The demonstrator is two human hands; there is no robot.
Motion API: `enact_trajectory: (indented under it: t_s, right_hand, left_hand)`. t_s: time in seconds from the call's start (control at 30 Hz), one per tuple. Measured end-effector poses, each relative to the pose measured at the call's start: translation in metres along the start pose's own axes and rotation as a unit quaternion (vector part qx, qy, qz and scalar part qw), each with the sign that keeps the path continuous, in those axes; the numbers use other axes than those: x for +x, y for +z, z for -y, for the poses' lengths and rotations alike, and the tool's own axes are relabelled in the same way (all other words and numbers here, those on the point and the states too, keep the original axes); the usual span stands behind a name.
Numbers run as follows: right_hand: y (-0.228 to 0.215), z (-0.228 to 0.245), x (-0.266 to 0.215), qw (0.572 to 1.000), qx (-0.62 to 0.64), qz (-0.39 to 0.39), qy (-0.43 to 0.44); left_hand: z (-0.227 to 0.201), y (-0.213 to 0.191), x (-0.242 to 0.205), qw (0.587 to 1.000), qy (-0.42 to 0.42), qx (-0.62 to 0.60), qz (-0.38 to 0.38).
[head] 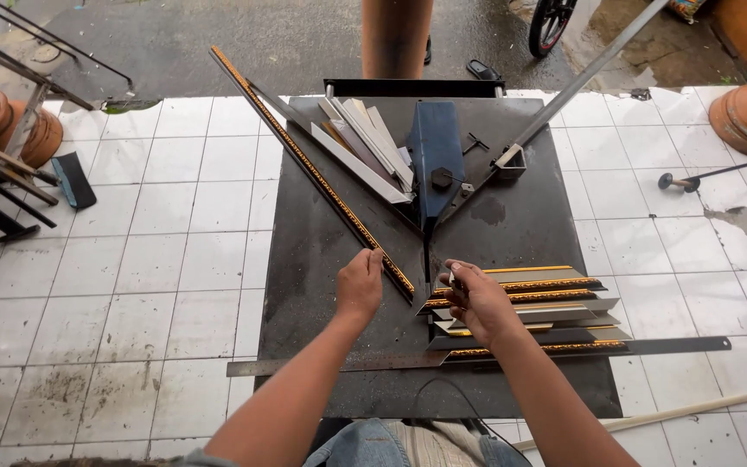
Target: Organizing and stacking mitered picture frame pieces on a workbench.
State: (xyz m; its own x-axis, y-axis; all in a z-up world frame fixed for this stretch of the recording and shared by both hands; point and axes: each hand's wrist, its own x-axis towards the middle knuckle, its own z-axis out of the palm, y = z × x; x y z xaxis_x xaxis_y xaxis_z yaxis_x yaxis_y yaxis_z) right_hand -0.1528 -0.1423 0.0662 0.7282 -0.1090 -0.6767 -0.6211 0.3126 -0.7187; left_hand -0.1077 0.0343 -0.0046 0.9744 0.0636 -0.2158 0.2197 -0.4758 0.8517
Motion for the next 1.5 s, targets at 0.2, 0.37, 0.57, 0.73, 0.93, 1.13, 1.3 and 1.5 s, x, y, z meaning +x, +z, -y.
enact_trajectory:
  t_s: [0.2,0.37,0.57,0.73,0.93,1.13,1.3,1.5]
  right_hand:
    - [-0.014,0.007,-0.021,0.997,0.072,0.023,0.001]
    - [-0.053,0.019,-0.021,0.995,0.103,0.007,0.005]
    - [-0.135,0.046,-0.004,0.989,0.147,-0.03,-0.014]
    - [-0.217,0.067,0.013,0.978,0.195,-0.075,-0.028]
    - [-0.309,0.075,0.057,0.964,0.232,-0.133,-0.013]
    - [-0.324,0.096,0.126,0.922,0.315,-0.224,0.023]
    - [-0.298,0.11,0.191,0.955,0.223,-0.153,0.124]
    - [-0.286,0.126,0.181,0.962,0.149,-0.207,0.092]
  left_hand:
    - [-0.086,-0.008,-0.049,0.98,-0.091,-0.148,0.098]
    - [-0.127,0.012,-0.067,0.947,-0.084,-0.175,0.256]
    - [-0.142,0.087,-0.049,0.943,-0.078,-0.178,0.27]
    - [-0.165,0.146,-0.039,0.945,-0.109,-0.153,0.267]
    - [-0.201,0.206,-0.026,0.948,-0.141,-0.126,0.257]
    - [-0.249,0.228,-0.02,0.945,-0.217,-0.068,0.233]
    - [-0.234,0.233,-0.015,0.943,-0.275,-0.078,0.168]
    - [-0.219,0.227,-0.018,0.953,-0.27,-0.048,0.126]
